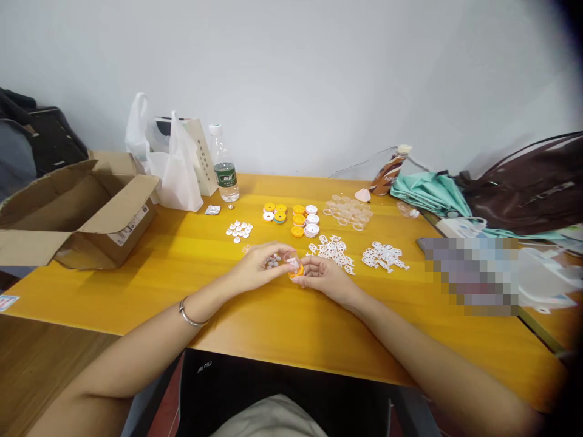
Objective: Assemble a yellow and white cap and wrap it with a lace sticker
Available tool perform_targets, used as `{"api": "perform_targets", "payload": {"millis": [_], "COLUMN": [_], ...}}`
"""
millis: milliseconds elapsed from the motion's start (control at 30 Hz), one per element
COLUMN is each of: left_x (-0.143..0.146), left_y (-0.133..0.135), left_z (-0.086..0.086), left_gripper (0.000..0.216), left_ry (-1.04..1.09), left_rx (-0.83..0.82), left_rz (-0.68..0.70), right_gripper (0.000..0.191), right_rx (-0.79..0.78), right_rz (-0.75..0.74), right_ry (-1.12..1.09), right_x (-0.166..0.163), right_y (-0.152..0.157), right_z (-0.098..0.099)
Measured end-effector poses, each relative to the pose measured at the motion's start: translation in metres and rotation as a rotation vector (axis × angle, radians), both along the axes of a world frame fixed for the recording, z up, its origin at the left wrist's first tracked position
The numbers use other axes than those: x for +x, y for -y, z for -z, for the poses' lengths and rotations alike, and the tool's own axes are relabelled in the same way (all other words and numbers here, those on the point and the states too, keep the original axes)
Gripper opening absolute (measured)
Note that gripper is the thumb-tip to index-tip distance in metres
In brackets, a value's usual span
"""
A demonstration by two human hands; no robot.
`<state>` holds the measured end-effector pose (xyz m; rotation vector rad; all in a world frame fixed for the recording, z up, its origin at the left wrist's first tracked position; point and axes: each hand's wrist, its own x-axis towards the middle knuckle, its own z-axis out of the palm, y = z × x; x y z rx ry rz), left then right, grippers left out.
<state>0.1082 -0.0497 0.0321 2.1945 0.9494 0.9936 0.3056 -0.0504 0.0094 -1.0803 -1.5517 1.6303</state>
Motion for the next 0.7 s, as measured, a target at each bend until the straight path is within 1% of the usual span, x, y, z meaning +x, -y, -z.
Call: {"api": "perform_targets", "payload": {"millis": [100,233,300,433,467,600,633,700], "left_x": [0.000,0.000,-0.001,-0.001,-0.001,-0.001,-0.001,-0.003], "left_y": [0.000,-0.002,-0.002,-0.002,-0.002,-0.002,-0.002,-0.002], "left_z": [0.003,0.005,0.005,0.003,0.002,0.002,0.001,0.000], "left_gripper": [0.028,0.027,0.027,0.029,0.029,0.028,0.026,0.024], "left_ry": [0.017,0.058,0.099,0.193,0.213,0.289,0.304,0.312], "left_rx": [-0.011,-0.105,-0.173,-0.280,-0.281,-0.267,-0.291,-0.368], "left_rz": [-0.006,0.011,0.066,0.226,0.232,0.167,0.183,0.279], "right_gripper": [0.033,0.032,0.031,0.030,0.030,0.028,0.027,0.027], "right_rx": [-0.010,-0.029,-0.040,-0.042,-0.041,-0.052,-0.058,-0.075], "right_rz": [0.008,0.008,0.000,-0.021,-0.018,-0.036,-0.050,-0.077], "right_ry": [-0.005,-0.024,-0.039,-0.079,-0.088,-0.117,-0.123,-0.135], "right_x": [0.000,0.000,-0.001,-0.002,-0.002,-0.003,-0.003,-0.004], "right_y": [0.000,0.002,0.003,0.005,0.006,0.008,0.008,0.010], "right_z": [0.000,0.000,-0.001,-0.005,-0.006,-0.007,-0.007,-0.007]}}
